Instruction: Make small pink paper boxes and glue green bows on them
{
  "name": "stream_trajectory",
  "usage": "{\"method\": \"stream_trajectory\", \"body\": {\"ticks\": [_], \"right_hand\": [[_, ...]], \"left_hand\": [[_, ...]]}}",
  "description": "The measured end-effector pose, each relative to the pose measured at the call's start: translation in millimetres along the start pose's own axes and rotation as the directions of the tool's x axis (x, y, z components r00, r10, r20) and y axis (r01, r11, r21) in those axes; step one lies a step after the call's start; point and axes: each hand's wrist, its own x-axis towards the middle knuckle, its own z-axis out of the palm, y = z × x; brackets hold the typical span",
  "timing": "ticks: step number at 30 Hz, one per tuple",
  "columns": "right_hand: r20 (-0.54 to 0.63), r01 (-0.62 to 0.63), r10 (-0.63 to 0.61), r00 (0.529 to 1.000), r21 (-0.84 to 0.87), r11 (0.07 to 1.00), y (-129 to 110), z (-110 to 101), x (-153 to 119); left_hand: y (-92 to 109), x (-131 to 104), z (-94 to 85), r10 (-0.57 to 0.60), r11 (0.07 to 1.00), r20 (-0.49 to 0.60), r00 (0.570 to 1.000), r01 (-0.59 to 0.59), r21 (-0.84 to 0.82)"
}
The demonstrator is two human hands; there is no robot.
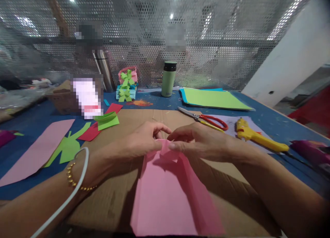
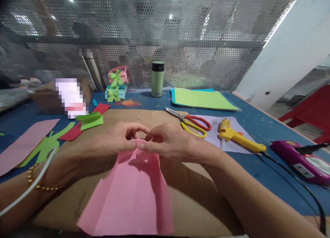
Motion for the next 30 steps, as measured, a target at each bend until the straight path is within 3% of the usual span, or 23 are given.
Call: {"method": "stream_trajectory", "body": {"ticks": [3, 7, 15, 23, 27, 30], "right_hand": [[-0.009, -0.021, 0.020, 1.000, -0.103, 0.995, -2.4, 8.0, 0.6], [-0.017, -0.022, 0.020, 1.000, -0.171, 0.985, 4.6, 11.3, 0.5], [-0.015, -0.003, 0.001, 1.000, -0.168, 0.986, 8.1, 12.0, 0.0], [-0.003, 0.001, -0.001, 1.000, -0.159, 0.987, 9.1, 10.0, 0.3], [0.034, 0.020, -0.015, 0.999, -0.151, 0.988, 8.0, 0.4, 0.4], [0.058, 0.050, -0.048, 0.997, -0.029, 0.998, 8.6, -7.3, -0.6]], "left_hand": [[11.9, -3.1, 1.4, 0.017, 0.992, -0.030, 0.999, -0.013, 0.129], [12.2, -0.3, 4.3, 0.064, 0.986, -0.020, 0.998, -0.060, 0.157], [-3.3, 6.2, 9.5, 0.073, 0.996, 0.048, 0.996, -0.075, 0.038], [-4.5, 7.5, 8.9, 0.027, 0.983, -0.022, 0.999, -0.023, 0.182], [-7.0, 8.1, 7.4, 0.060, 0.986, 0.018, 0.998, -0.062, 0.158], [-13.0, 10.5, 7.6, 0.098, 0.984, 0.028, 0.995, -0.101, 0.149]]}}
